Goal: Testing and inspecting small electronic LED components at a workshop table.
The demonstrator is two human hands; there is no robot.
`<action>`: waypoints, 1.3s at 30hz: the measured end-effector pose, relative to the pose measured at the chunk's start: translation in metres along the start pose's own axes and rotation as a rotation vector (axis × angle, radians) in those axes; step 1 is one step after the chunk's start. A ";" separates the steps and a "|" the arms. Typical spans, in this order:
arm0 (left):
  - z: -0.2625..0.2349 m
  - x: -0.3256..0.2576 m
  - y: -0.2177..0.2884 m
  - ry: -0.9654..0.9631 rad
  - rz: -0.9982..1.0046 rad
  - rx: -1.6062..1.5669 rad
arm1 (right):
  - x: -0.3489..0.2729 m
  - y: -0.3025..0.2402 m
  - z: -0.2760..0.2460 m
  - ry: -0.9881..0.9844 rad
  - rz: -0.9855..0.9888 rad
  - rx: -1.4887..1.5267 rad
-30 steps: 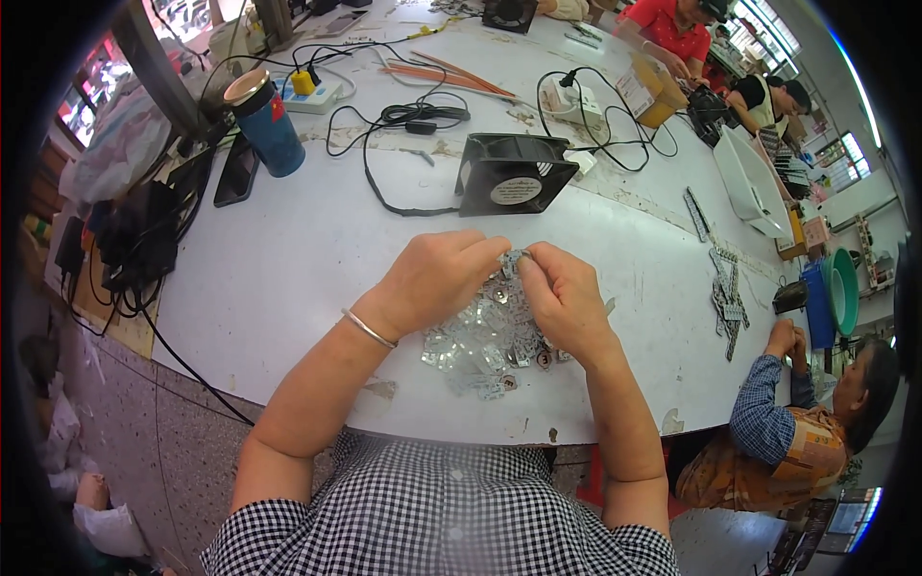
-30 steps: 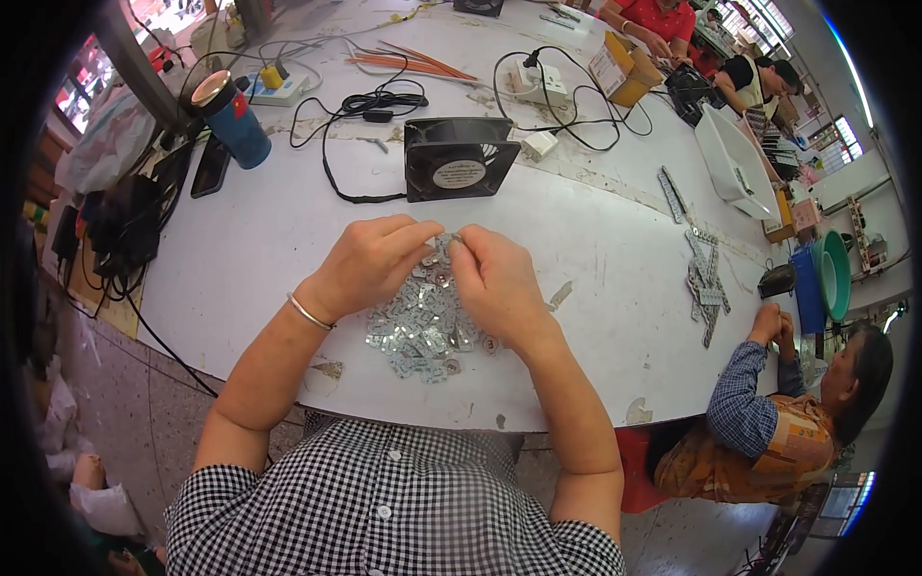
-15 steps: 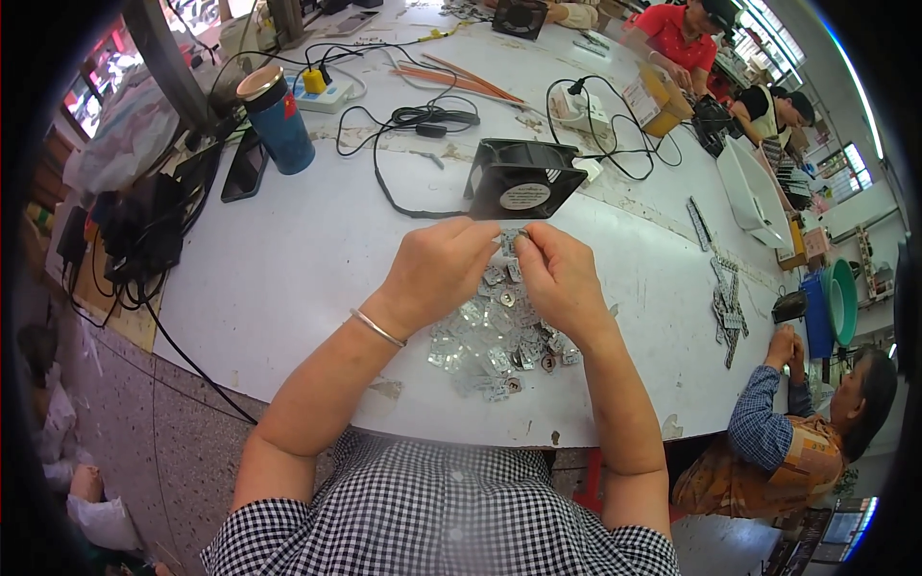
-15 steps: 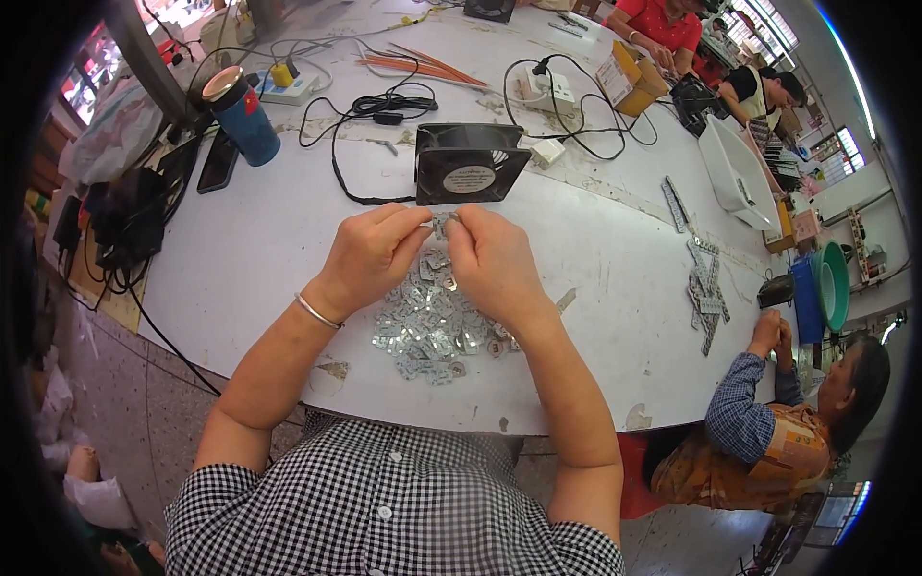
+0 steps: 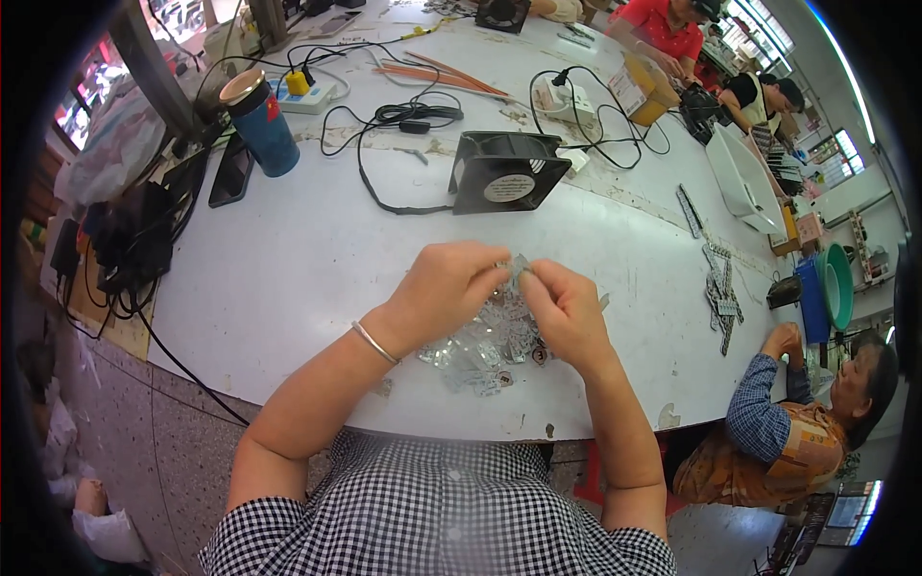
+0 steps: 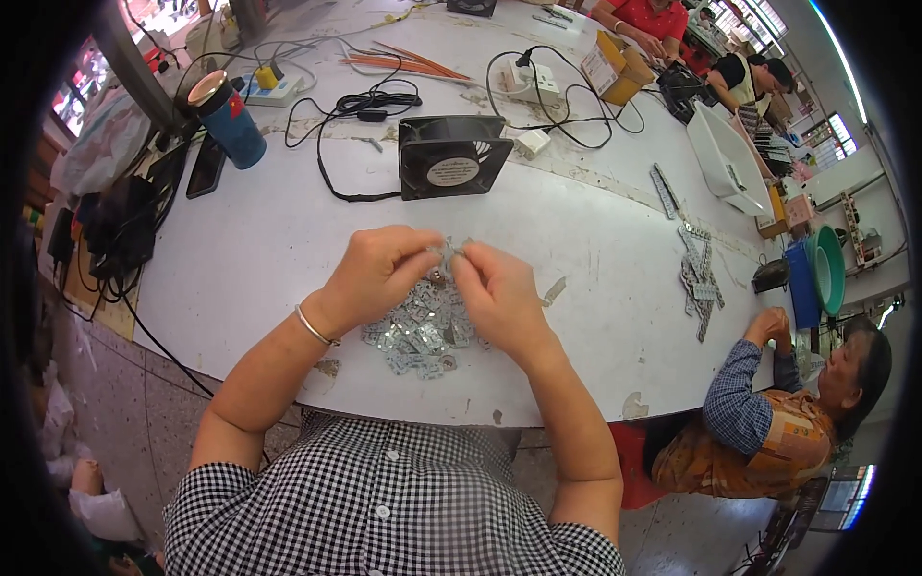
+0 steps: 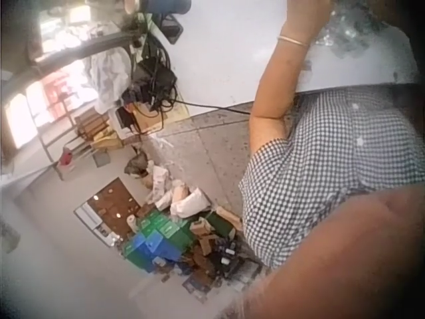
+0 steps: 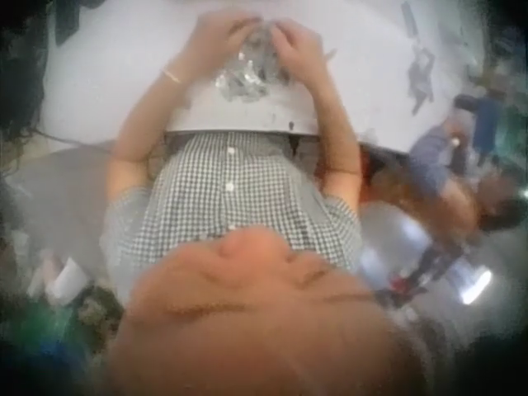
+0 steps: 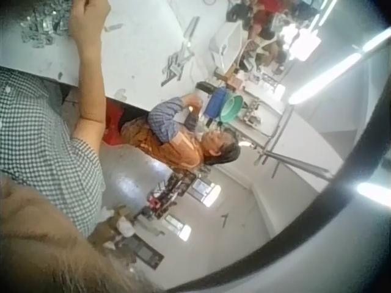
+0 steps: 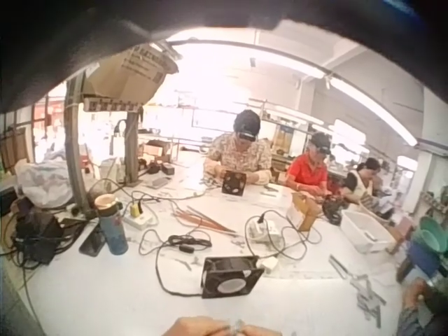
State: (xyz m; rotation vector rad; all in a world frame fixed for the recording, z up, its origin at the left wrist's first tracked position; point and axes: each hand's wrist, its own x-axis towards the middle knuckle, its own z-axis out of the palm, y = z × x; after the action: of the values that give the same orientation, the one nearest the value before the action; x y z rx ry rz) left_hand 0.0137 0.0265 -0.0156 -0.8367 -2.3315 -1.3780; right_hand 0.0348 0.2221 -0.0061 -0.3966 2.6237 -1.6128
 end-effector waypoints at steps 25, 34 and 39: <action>-0.027 0.009 0.006 -0.442 -0.177 -0.196 | 0.002 -0.010 0.003 0.011 -0.294 -0.131; -0.032 0.012 0.007 -0.574 -0.207 -0.168 | 0.007 -0.018 -0.008 -0.206 -0.202 -0.271; -0.031 0.013 0.011 -0.588 -0.256 -0.186 | 0.011 -0.010 -0.006 -0.268 -0.277 -0.335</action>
State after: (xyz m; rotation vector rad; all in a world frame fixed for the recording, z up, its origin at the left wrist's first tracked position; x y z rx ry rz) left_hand 0.0095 0.0084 0.0143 -1.1585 -2.8606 -1.6455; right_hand 0.0255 0.2207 0.0072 -0.9550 2.7116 -1.0686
